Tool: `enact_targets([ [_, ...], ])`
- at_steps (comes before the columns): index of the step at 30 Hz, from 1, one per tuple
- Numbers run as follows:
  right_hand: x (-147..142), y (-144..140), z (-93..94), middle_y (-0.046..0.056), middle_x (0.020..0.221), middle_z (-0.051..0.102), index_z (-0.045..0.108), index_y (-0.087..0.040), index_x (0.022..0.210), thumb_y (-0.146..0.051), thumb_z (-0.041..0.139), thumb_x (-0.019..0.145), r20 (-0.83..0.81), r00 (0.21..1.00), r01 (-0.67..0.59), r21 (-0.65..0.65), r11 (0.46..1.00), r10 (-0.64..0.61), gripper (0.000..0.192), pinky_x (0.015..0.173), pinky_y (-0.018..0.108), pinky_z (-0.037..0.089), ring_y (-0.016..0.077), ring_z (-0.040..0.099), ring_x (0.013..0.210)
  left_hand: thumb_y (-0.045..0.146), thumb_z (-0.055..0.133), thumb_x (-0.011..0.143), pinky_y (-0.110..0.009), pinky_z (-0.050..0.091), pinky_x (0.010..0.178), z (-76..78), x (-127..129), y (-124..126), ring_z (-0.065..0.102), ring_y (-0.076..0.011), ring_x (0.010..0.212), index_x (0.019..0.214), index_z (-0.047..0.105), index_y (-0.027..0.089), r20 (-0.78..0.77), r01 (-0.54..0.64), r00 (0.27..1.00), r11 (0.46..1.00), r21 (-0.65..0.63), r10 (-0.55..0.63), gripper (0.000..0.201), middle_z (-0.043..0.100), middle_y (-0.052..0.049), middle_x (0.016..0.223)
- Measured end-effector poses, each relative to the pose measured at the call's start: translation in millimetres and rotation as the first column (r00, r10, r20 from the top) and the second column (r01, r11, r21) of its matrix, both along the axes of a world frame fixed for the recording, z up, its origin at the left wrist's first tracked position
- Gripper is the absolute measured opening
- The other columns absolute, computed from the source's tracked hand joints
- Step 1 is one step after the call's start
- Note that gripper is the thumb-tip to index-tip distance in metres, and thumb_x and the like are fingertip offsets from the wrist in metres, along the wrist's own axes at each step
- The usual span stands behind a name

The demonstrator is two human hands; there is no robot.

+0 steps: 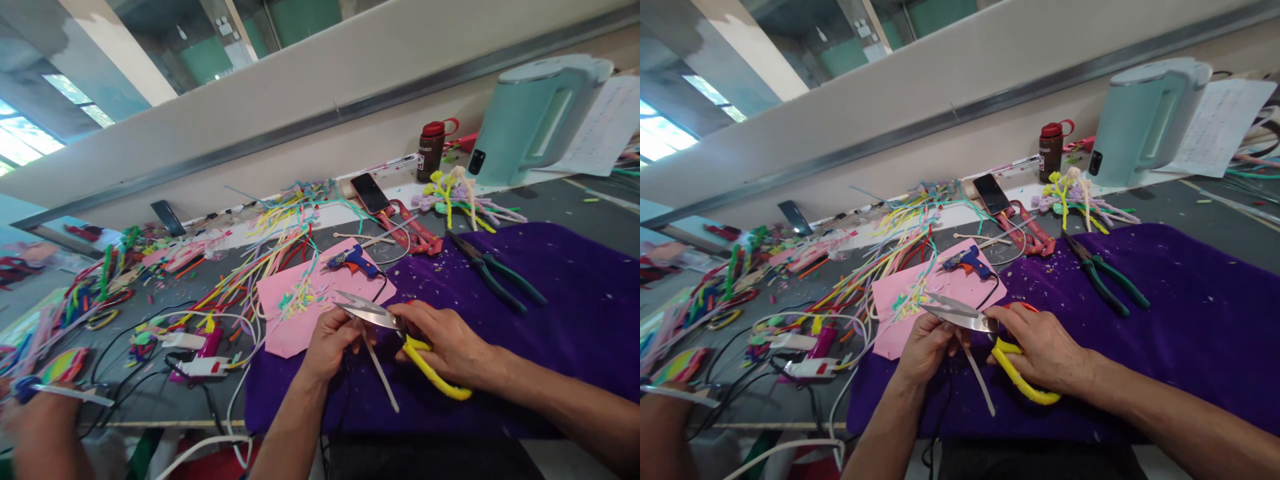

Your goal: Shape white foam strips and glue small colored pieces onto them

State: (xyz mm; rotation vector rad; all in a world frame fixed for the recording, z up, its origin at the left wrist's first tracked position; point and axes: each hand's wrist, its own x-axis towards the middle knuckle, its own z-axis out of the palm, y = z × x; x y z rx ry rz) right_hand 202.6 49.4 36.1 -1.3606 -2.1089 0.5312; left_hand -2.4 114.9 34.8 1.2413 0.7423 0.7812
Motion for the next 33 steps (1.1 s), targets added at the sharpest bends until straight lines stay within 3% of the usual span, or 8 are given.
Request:
enact_targets([
  [7, 1.9, -1.1, 4.0, 0.006, 0.091, 0.056, 0.046, -0.019, 0.118, -0.043, 0.062, 0.073, 0.01, 0.999, 0.032, 0.07, 0.997, -0.033, 0.053, 0.066, 0.029, 0.041, 0.0184, 0.052, 0.079, 0.038, 0.065, 0.069, -0.019, 0.033, 0.039, 1.5, -0.9, 0.7, 0.052, -0.0103, 0.045, 0.063, 0.06, 0.012, 0.002, -0.009, 1.0, 1.0, -0.008, 0.009, 0.027, 0.061, -0.004, 0.054],
  [15, 3.3, 0.3, 2.2, 0.007, 0.091, 0.057, 0.047, -0.018, 0.117, -0.045, 0.06, 0.073, -0.006, 1.0, -0.006, 0.07, 0.998, 0.007, 0.053, 0.066, 0.03, 0.042, 0.0186, 0.053, 0.078, 0.037, 0.064, 0.07, -0.02, 0.029, 0.039, 2.9, -1.3, -0.5, 0.044, -0.0075, 0.04, 0.063, 0.062, 0.012, -0.069, 0.012, 0.998, 1.0, 0.002, -0.012, 0.026, 0.059, -0.003, 0.052],
  [33, 2.4, -0.1, 1.2, 0.007, 0.089, 0.058, 0.046, -0.017, 0.118, -0.045, 0.058, 0.076, -0.009, 1.0, -0.019, 0.057, 0.998, 0.02, 0.052, 0.062, 0.026, 0.041, 0.0169, 0.054, 0.075, 0.037, 0.063, 0.071, -0.02, 0.023, 0.04, 3.2, -1.4, -1.9, 0.036, -0.0053, 0.039, 0.067, 0.063, 0.013, -0.045, 0.011, 0.999, 1.0, -0.027, -0.012, 0.025, 0.056, 0.0, 0.049],
])
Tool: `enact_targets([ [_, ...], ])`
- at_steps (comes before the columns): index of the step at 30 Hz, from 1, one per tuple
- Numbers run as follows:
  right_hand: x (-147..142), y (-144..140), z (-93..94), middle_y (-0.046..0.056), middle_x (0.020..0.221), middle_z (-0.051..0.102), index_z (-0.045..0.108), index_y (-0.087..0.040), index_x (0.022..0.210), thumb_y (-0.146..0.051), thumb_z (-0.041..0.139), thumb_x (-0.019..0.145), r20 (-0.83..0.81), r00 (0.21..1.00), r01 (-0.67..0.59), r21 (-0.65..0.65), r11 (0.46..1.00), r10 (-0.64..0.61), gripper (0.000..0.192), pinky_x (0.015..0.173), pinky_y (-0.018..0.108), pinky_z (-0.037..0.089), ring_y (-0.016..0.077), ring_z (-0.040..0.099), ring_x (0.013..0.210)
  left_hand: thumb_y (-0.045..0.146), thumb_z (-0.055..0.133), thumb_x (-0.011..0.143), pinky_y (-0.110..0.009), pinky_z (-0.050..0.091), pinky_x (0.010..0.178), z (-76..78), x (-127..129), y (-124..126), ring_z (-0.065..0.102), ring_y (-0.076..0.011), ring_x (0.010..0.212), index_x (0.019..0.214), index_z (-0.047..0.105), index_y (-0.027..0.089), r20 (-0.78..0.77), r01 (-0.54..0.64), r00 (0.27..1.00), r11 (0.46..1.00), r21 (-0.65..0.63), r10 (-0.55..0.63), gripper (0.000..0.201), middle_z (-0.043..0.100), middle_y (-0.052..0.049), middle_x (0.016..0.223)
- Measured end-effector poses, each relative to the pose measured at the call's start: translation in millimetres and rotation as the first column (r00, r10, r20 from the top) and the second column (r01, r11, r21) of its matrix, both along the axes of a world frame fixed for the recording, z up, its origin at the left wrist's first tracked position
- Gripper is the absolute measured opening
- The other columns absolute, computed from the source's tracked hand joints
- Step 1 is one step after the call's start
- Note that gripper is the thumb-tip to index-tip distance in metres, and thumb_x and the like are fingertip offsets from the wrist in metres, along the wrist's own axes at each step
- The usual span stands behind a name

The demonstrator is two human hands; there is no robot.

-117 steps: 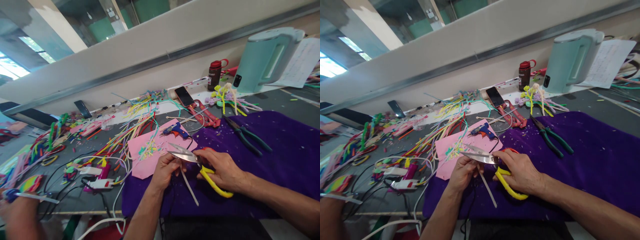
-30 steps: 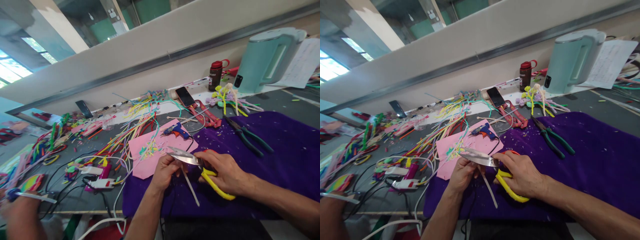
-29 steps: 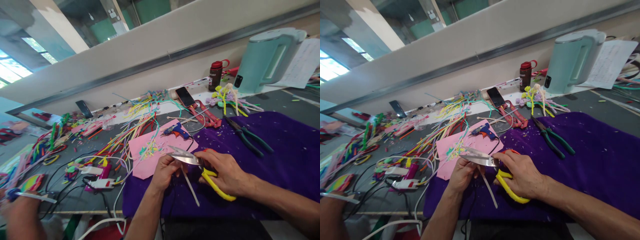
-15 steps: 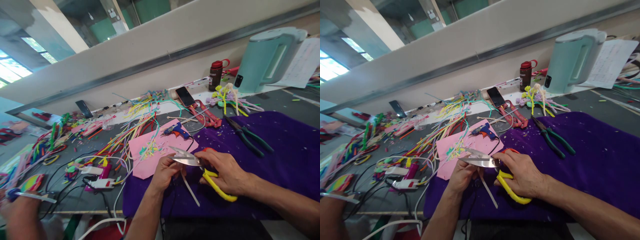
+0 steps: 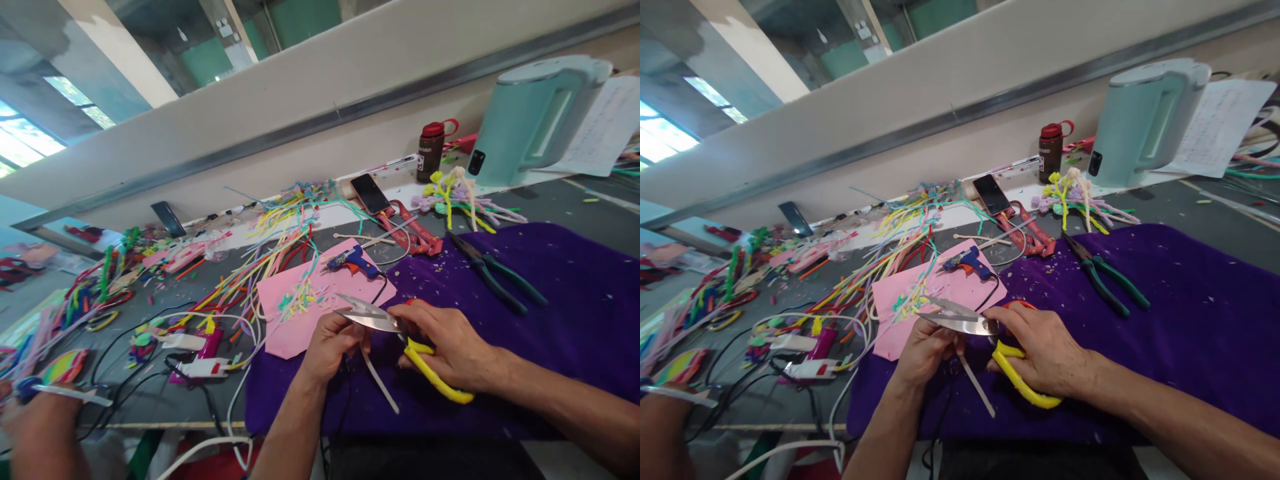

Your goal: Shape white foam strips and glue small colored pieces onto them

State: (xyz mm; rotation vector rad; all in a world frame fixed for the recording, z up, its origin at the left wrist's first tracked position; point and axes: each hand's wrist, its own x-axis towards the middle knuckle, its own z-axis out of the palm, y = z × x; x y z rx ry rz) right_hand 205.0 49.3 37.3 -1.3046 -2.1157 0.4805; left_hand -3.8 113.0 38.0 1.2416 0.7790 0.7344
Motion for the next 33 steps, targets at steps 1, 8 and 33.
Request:
enact_targets([
  [1, -0.1, 0.0, 0.4, 0.007, 0.089, 0.058, 0.046, -0.018, 0.119, -0.045, 0.058, 0.077, -0.003, 1.0, -0.003, -0.008, 1.0, 0.003, 0.052, 0.062, 0.026, 0.04, 0.0168, 0.053, 0.075, 0.037, 0.063, 0.071, -0.02, 0.023, 0.04, 0.2, -0.1, 0.1, 0.036, -0.0054, 0.039, 0.068, 0.064, 0.013, -0.002, 0.003, 1.0, 1.0, 0.0, -0.003, 0.025, 0.056, -0.001, 0.05],
  [8, -1.1, -1.6, 4.8, 0.005, 0.089, 0.057, 0.045, -0.019, 0.119, -0.043, 0.059, 0.075, -0.026, 1.0, -0.012, -0.054, 0.998, 0.011, 0.051, 0.063, 0.026, 0.04, 0.0159, 0.052, 0.075, 0.04, 0.063, 0.069, -0.02, 0.023, 0.04, 1.8, 0.9, -0.3, 0.037, -0.0059, 0.038, 0.066, 0.062, 0.012, -0.035, -0.009, 0.999, 1.0, 0.001, 0.009, 0.028, 0.055, -0.001, 0.049],
  [33, 1.0, 2.6, 1.5, 0.005, 0.09, 0.058, 0.044, -0.018, 0.119, -0.049, 0.054, 0.079, -0.004, 0.998, -0.07, -0.119, 0.99, 0.07, 0.051, 0.06, 0.025, 0.041, 0.0141, 0.053, 0.071, 0.041, 0.065, 0.068, -0.02, 0.025, 0.039, 1.2, -0.3, 0.3, 0.039, -0.0064, 0.038, 0.069, 0.065, 0.012, -0.013, -0.008, 1.0, 1.0, -0.002, 0.008, 0.029, 0.058, -0.002, 0.049],
])
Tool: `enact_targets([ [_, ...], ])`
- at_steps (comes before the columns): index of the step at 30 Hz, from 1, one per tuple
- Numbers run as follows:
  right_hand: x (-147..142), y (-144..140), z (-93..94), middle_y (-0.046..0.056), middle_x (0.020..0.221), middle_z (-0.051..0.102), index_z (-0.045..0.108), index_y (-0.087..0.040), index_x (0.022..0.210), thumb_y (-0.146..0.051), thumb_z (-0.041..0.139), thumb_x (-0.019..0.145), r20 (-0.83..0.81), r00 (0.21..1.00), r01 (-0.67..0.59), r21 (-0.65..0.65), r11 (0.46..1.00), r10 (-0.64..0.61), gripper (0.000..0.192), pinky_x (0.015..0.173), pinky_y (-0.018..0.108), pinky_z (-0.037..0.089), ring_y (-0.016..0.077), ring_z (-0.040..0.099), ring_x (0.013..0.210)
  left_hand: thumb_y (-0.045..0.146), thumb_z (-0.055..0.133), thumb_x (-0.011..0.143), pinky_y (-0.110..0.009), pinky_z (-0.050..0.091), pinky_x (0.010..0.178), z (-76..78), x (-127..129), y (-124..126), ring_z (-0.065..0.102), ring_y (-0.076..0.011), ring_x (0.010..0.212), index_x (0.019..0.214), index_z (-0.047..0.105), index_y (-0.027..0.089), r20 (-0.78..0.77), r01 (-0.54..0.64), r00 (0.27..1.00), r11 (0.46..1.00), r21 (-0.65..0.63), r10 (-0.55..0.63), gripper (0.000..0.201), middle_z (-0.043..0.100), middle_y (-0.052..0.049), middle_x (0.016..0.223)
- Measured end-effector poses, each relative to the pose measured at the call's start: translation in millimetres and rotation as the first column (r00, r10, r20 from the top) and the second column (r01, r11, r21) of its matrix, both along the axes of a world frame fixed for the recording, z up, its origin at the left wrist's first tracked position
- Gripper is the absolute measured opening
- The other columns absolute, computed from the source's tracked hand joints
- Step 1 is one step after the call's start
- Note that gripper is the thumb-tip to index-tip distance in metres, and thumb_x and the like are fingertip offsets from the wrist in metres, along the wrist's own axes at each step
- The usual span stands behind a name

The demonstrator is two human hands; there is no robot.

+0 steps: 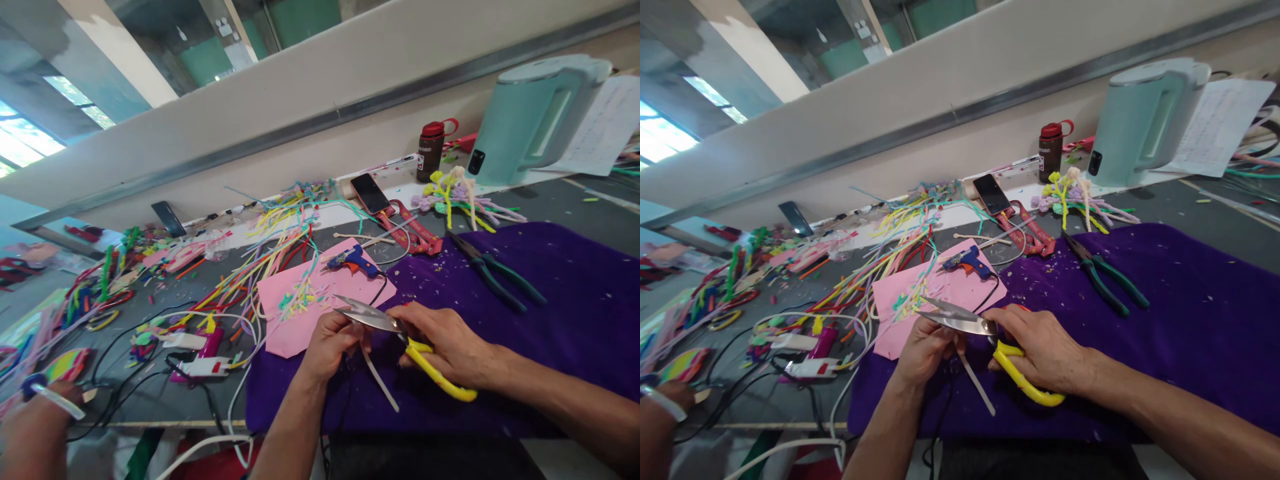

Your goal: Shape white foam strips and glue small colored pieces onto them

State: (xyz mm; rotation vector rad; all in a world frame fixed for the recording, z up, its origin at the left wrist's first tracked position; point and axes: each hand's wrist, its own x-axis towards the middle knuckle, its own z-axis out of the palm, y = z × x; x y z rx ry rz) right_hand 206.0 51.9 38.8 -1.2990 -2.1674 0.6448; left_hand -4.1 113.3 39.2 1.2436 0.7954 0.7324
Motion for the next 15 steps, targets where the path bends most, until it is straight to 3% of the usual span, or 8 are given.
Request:
enact_targets([
  [7, 0.6, 0.3, -0.3, 0.007, 0.097, 0.058, 0.045, -0.019, 0.118, -0.044, 0.054, 0.08, -0.026, 1.0, 0.006, -0.001, 1.0, -0.006, 0.046, 0.064, 0.026, 0.042, 0.0145, 0.054, 0.074, 0.035, 0.064, 0.07, -0.019, 0.025, 0.039, -1.9, -1.4, 0.3, 0.045, -0.0076, 0.041, 0.076, 0.068, 0.012, 0.039, 0.021, 0.999, 1.0, -0.007, -0.021, 0.024, 0.06, -0.003, 0.052],
  [15, 0.2, 0.1, -1.6, 0.005, 0.09, 0.058, 0.044, -0.019, 0.119, -0.042, 0.056, 0.079, -0.009, 0.998, 0.055, 0.005, 0.998, -0.055, 0.047, 0.059, 0.024, 0.039, 0.0147, 0.053, 0.071, 0.037, 0.067, 0.066, -0.017, 0.026, 0.037, 2.3, 1.5, 1.6, 0.044, -0.0063, 0.037, 0.071, 0.065, 0.011, 0.005, -0.023, 1.0, 1.0, -0.014, 0.023, 0.026, 0.058, -0.001, 0.047],
])
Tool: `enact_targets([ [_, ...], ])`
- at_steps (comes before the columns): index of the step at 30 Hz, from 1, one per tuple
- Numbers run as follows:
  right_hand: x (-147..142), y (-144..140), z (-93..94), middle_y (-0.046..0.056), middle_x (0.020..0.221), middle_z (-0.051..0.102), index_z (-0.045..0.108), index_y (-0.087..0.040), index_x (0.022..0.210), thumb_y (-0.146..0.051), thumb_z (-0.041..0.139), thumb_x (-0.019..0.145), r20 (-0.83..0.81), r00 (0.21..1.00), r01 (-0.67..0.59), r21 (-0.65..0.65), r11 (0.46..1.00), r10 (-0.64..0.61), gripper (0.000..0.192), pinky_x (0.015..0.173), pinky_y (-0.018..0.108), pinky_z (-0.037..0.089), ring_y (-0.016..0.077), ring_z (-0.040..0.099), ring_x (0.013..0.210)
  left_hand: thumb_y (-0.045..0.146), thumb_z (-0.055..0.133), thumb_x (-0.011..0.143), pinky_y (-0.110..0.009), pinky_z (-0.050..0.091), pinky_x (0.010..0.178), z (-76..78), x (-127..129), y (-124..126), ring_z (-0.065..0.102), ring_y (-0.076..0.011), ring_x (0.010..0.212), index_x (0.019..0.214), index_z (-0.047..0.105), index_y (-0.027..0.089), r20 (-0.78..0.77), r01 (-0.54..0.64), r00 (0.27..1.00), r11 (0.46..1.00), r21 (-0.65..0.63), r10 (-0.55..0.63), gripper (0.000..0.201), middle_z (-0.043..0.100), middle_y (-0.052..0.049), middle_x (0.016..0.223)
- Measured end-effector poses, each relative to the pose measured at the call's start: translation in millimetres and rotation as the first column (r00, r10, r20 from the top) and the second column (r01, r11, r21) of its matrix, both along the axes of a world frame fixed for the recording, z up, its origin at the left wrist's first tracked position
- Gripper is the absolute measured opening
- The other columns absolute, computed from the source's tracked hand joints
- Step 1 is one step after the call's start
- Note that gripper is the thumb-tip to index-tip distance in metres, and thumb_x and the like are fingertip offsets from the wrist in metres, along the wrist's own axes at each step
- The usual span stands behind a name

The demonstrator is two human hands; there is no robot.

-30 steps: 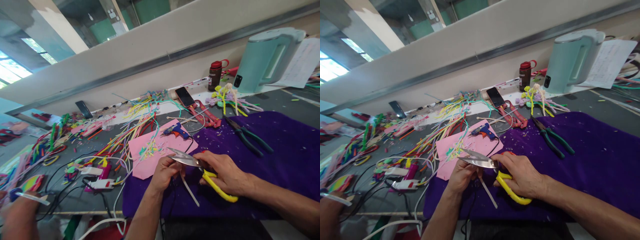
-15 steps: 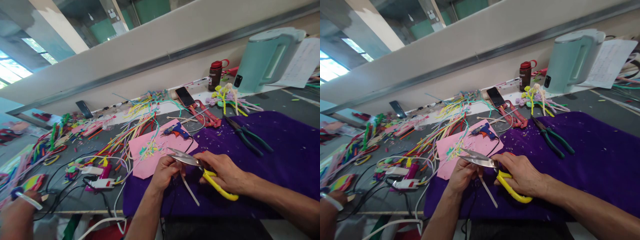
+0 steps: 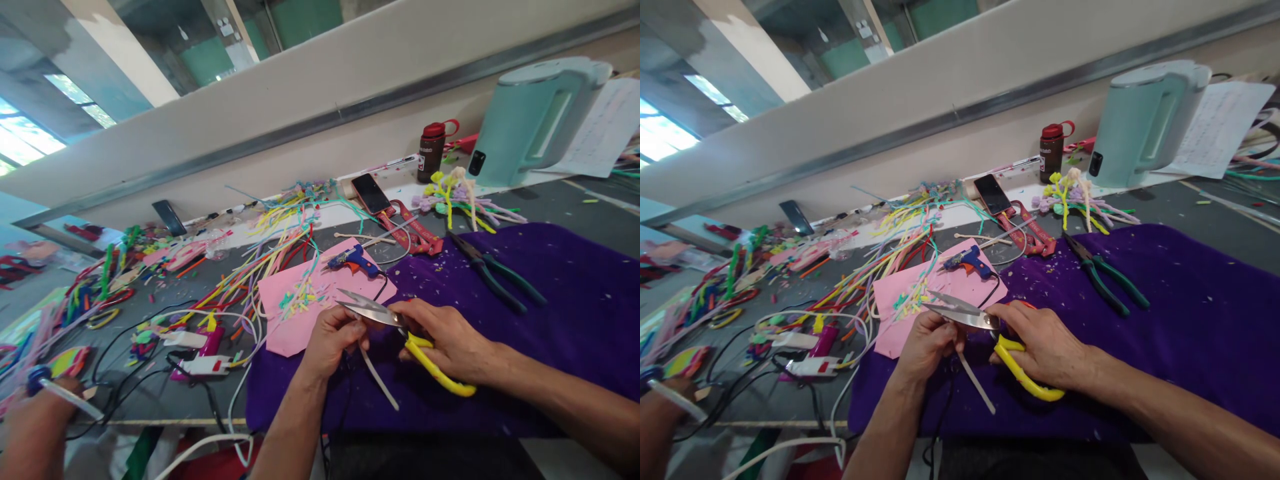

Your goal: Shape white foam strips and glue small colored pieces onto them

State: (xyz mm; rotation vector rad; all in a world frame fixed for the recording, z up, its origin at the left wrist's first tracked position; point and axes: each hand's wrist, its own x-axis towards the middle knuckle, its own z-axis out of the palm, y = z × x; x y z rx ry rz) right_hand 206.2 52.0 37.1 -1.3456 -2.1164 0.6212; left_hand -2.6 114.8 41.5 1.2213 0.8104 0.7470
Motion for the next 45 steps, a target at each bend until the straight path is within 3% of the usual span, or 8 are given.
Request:
enact_targets([
  [7, -0.5, -0.7, -1.8, 0.003, 0.084, 0.056, 0.044, -0.02, 0.12, -0.044, 0.057, 0.077, 0.038, 0.998, 0.056, 0.069, 0.996, -0.058, 0.051, 0.062, 0.026, 0.039, 0.0161, 0.052, 0.073, 0.036, 0.065, 0.069, -0.015, 0.028, 0.033, 2.6, 1.4, 1.5, 0.052, -0.0074, 0.041, 0.072, 0.064, 0.011, 0.005, -0.001, 1.0, 0.999, -0.046, 0.001, 0.025, 0.068, -0.008, 0.067],
  [14, -0.9, 0.0, -4.3, 0.003, 0.087, 0.056, 0.044, -0.022, 0.12, -0.046, 0.058, 0.076, 0.065, 0.99, 0.116, 0.125, 0.985, -0.125, 0.052, 0.063, 0.026, 0.039, 0.0162, 0.053, 0.074, 0.033, 0.064, 0.07, -0.015, 0.026, 0.033, 1.4, -1.1, 2.0, 0.052, -0.007, 0.041, 0.073, 0.065, 0.011, 0.001, 0.04, 0.999, 0.999, -0.016, -0.04, 0.023, 0.069, -0.008, 0.069],
  [28, -1.2, -0.1, -0.4, 0.005, 0.094, 0.055, 0.045, -0.023, 0.119, -0.047, 0.06, 0.073, 0.084, 0.987, 0.126, 0.115, 0.985, -0.136, 0.054, 0.072, 0.031, 0.04, 0.0194, 0.051, 0.083, 0.035, 0.063, 0.069, -0.016, 0.023, 0.033, 1.1, -1.0, 3.2, 0.05, -0.0072, 0.04, 0.071, 0.068, 0.01, 0.023, 0.023, 0.999, 0.999, -0.045, -0.022, 0.026, 0.068, -0.009, 0.066],
  [45, -1.7, 0.5, -4.6, 0.004, 0.089, 0.056, 0.045, -0.021, 0.12, -0.047, 0.058, 0.076, 0.095, 0.983, 0.14, 0.145, 0.979, -0.155, 0.053, 0.066, 0.029, 0.042, 0.0177, 0.053, 0.076, 0.035, 0.064, 0.069, -0.016, 0.025, 0.034, -0.7, -2.5, 2.2, 0.053, -0.0089, 0.041, 0.076, 0.066, 0.01, 0.042, 0.031, 0.999, 0.998, -0.061, -0.028, 0.025, 0.07, -0.01, 0.068],
])
